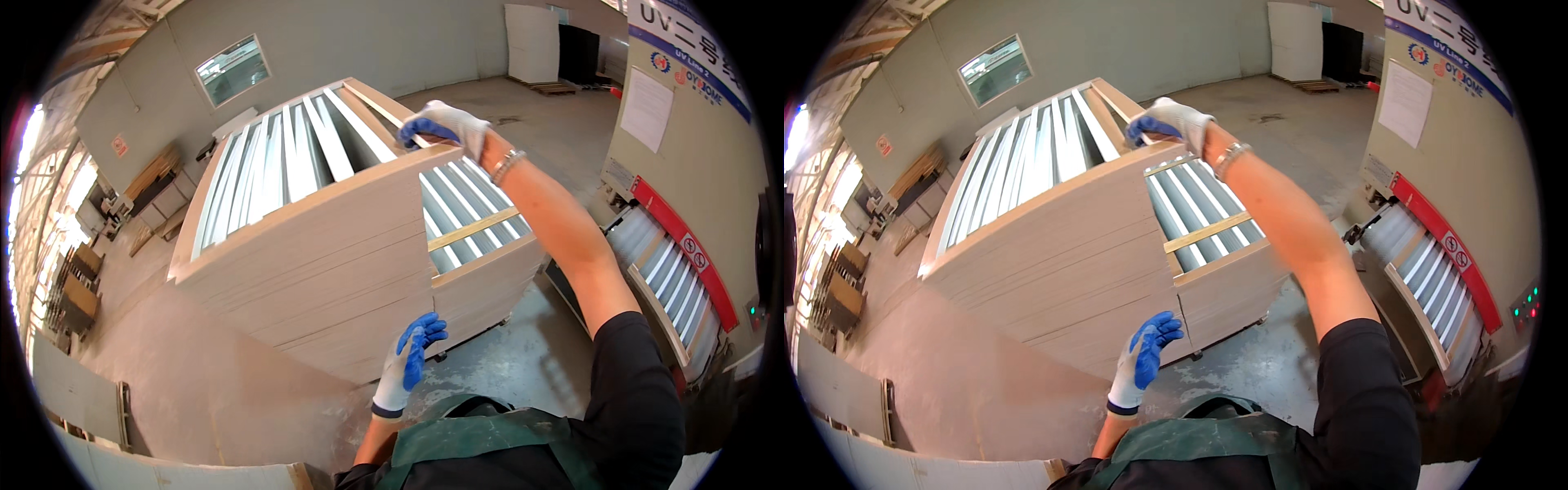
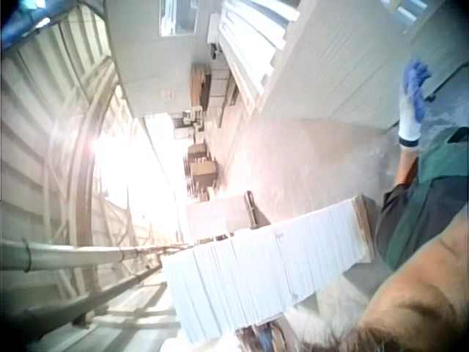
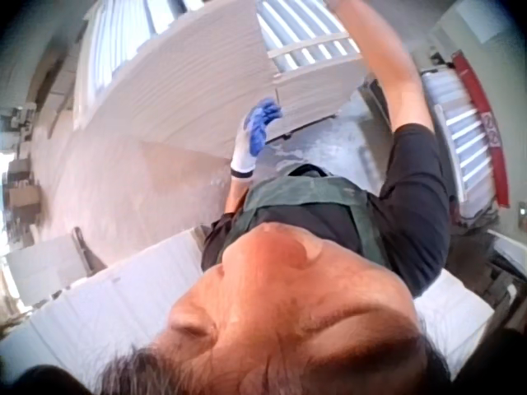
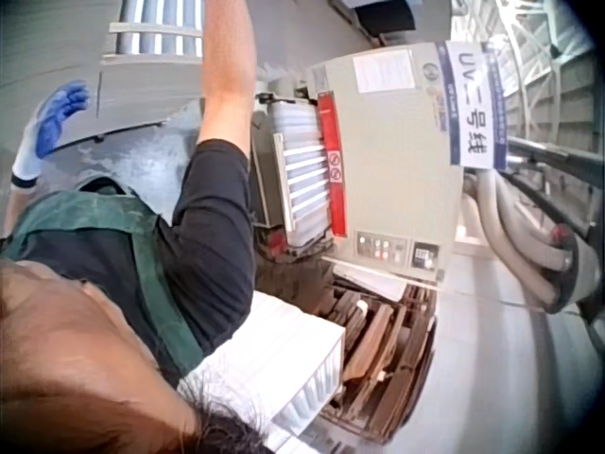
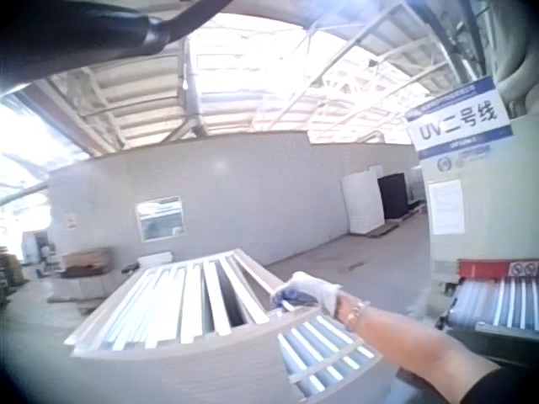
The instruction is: The person repeatedly picks up wooden slatted frames from a stack and feeds them into a UV coating machine. The person handles each frame individually, placing it onto the machine's rollers, and then retrieves it after processing to place it on a separate stack. The task involves continuous pick-and-place handling of the frames.
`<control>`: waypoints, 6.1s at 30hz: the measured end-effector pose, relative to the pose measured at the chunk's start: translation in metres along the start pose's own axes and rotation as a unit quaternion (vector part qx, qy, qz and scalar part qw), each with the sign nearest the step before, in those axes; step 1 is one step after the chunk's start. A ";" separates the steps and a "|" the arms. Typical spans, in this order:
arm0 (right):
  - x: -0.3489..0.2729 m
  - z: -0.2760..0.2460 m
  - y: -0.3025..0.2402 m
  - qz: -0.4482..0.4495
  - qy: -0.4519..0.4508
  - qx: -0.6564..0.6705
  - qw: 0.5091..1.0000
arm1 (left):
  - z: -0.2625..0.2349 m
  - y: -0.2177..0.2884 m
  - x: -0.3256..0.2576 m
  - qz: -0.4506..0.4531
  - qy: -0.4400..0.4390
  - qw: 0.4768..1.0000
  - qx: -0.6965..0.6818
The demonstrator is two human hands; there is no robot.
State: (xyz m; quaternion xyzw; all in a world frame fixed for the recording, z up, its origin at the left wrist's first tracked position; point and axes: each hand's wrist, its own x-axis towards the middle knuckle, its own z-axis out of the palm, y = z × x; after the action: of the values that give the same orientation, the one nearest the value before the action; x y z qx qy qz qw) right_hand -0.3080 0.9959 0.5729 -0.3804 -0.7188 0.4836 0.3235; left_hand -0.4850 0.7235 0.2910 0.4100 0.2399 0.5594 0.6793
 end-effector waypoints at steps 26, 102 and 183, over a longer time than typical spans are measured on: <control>-0.623 0.063 0.163 0.094 0.683 0.102 0.717 | 0.144 -0.062 0.042 -0.144 -0.157 0.977 0.006; -0.540 -0.176 0.295 0.262 0.497 -0.198 0.803 | -0.030 -0.249 0.016 -0.359 -0.069 0.923 -0.118; -0.675 0.035 0.295 0.564 0.620 -0.257 0.481 | 0.158 -0.332 0.185 -0.507 -0.416 0.748 -0.103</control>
State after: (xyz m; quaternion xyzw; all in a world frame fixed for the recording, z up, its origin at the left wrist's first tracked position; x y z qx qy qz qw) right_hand 0.0698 0.4710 0.2185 -0.9716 -0.0554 -0.0055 0.2302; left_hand -0.1262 0.8419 0.1280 0.3476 0.0466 -0.0717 0.9337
